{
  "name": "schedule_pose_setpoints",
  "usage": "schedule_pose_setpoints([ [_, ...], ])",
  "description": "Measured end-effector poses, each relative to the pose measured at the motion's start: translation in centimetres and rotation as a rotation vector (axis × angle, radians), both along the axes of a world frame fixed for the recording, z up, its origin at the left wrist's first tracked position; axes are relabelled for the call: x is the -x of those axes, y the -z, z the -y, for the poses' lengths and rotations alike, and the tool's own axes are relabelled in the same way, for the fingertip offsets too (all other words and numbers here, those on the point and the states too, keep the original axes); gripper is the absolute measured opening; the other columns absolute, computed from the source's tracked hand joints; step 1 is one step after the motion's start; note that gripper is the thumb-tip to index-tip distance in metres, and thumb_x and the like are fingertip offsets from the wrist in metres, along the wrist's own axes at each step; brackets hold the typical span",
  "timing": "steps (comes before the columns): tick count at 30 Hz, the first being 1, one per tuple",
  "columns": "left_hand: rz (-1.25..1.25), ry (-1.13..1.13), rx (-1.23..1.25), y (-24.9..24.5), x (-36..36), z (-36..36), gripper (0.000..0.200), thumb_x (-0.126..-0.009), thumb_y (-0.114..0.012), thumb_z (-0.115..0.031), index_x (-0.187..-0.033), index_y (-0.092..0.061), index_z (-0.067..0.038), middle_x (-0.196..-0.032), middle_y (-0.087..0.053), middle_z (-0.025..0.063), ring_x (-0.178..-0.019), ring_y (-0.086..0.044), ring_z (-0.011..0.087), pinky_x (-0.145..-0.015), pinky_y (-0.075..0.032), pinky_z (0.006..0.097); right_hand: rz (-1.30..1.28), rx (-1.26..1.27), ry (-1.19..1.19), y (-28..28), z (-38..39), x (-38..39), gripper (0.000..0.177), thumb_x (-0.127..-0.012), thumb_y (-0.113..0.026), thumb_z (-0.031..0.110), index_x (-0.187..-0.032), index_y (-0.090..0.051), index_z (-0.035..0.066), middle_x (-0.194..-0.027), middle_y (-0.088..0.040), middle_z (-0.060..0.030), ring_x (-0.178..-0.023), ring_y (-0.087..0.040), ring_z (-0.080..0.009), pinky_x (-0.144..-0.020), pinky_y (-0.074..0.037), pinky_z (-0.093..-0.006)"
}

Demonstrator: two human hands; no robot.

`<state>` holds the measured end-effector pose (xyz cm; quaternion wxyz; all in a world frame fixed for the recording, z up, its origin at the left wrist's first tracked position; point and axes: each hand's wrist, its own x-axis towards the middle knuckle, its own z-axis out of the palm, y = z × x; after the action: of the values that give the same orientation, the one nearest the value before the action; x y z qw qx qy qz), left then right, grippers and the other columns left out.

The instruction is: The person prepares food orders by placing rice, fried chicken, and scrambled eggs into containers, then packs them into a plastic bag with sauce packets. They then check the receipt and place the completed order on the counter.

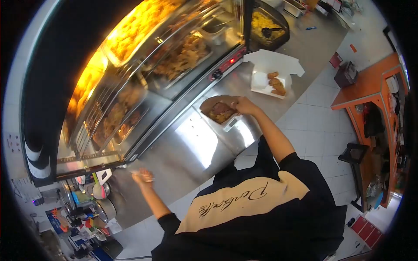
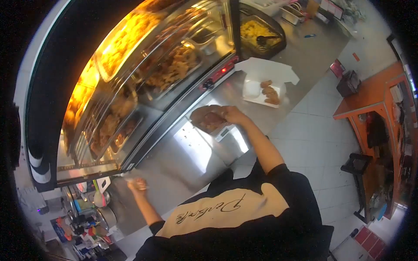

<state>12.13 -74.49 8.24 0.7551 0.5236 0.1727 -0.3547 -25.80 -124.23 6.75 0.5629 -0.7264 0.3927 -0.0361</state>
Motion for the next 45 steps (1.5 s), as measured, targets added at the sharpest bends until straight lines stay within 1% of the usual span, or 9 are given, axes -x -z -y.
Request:
schedule_pose_setpoints([
  [3,-0.137,0.243,0.303,-1.3,14.5,11.1,0.036,-0.085,-0.052,-0.047,-0.097,-0.053,-0.013,-0.074,-0.050,-0.0001,-0.061,-0.045,0.0121,-0.044,-0.031,0.0249,0.209,-0.200,0.033,-1.2,0.7,4.0,0.028,-0.085,-0.056,0.012,-0.104,-0.058,-0.008,-0.083,-0.063,-0.0109,-0.072,-0.063,-0.0192,-0.063,-0.052,-0.0326],
  [7,0.345,0.202,-0.062,-12.2,30.2,30.8,0.027,-0.093,-0.049,-0.021,-0.116,-0.051,-0.008,-0.087,-0.055,0.0022,-0.070,-0.050,0.0115,-0.054,-0.039,0.0233,0.255,0.102,0.072,-5.5,2.1,15.1,0.031,-0.088,-0.056,0.018,-0.108,-0.057,-0.006,-0.089,-0.063,-0.0105,-0.074,-0.060,-0.0162,-0.065,-0.051,-0.0296],
  [11,0.983,0.510,-0.064,-20.9,37.8,43.9,0.024,-0.095,-0.044,-0.008,-0.112,-0.059,-0.001,-0.107,-0.057,0.0045,-0.091,-0.053,0.0102,-0.082,-0.041,0.0226,0.131,-0.382,0.253,-8.1,7.0,29.1,0.031,-0.089,-0.052,0.018,-0.107,-0.055,-0.007,-0.094,-0.063,-0.0194,-0.072,-0.066,-0.0266,-0.057,-0.058,-0.0359],
  [22,1.032,0.810,0.388,-29.4,46.4,52.8,0.072,-0.071,-0.057,0.017,-0.138,-0.037,-0.003,-0.126,-0.034,0.0102,-0.110,-0.056,0.0211,-0.082,-0.049,0.0244,-0.015,0.197,0.547,7.8,31.2,39.8,0.056,-0.091,-0.047,0.050,-0.111,-0.049,-0.002,-0.083,-0.057,-0.0145,-0.058,-0.062,-0.0199,-0.046,-0.054,-0.0280],
  [27,0.984,0.809,0.383,-30.2,46.0,53.8,0.076,-0.068,-0.056,0.018,-0.138,-0.035,-0.004,-0.127,-0.033,0.0102,-0.113,-0.054,0.0229,-0.086,-0.049,0.0253,0.136,0.360,1.106,1.1,25.5,33.7,0.042,-0.094,-0.043,0.045,-0.099,-0.051,0.004,-0.091,-0.057,-0.0128,-0.066,-0.058,-0.0215,-0.053,-0.049,-0.0294],
  [34,0.945,0.834,0.407,-30.4,44.6,56.0,0.079,-0.067,-0.056,0.019,-0.139,-0.034,-0.004,-0.130,-0.032,0.0105,-0.114,-0.054,0.0247,-0.089,-0.048,0.0261,-0.132,-0.272,0.142,0.0,14.2,22.7,0.041,-0.087,-0.053,0.026,-0.116,-0.047,-0.003,-0.076,-0.062,-0.0217,-0.069,-0.063,-0.0392,-0.068,-0.051,-0.0464],
  [38,0.916,0.831,0.395,-30.3,44.0,57.1,0.081,-0.064,-0.057,0.020,-0.139,-0.035,-0.002,-0.134,-0.032,0.0105,-0.114,-0.053,0.0244,-0.088,-0.050,0.0289,0.121,0.277,0.104,12.5,18.1,23.3,0.039,-0.090,-0.049,0.028,-0.110,-0.049,-0.005,-0.078,-0.061,-0.0295,-0.075,-0.062,-0.0431,-0.069,-0.048,-0.0489],
  [42,0.906,0.830,0.380,-30.4,43.4,59.0,0.081,-0.067,-0.057,0.019,-0.140,-0.031,-0.004,-0.133,-0.030,0.0114,-0.116,-0.053,0.0262,-0.089,-0.050,0.0277,-0.199,0.352,0.149,0.3,24.4,24.5,0.037,-0.092,-0.047,0.030,-0.094,-0.056,-0.006,-0.076,-0.060,-0.0297,-0.076,-0.061,-0.0450,-0.070,-0.047,-0.0496],
  [45,0.889,0.802,0.343,-30.5,43.2,61.4,0.081,-0.068,-0.057,0.019,-0.140,-0.031,-0.004,-0.133,-0.030,0.0112,-0.116,-0.053,0.0259,-0.089,-0.050,0.0283,-0.216,-0.248,-0.221,-10.9,30.6,27.0,0.036,-0.092,-0.048,0.032,-0.094,-0.059,-0.002,-0.076,-0.065,-0.0198,-0.067,-0.065,-0.0307,-0.055,-0.049,-0.0375],
])
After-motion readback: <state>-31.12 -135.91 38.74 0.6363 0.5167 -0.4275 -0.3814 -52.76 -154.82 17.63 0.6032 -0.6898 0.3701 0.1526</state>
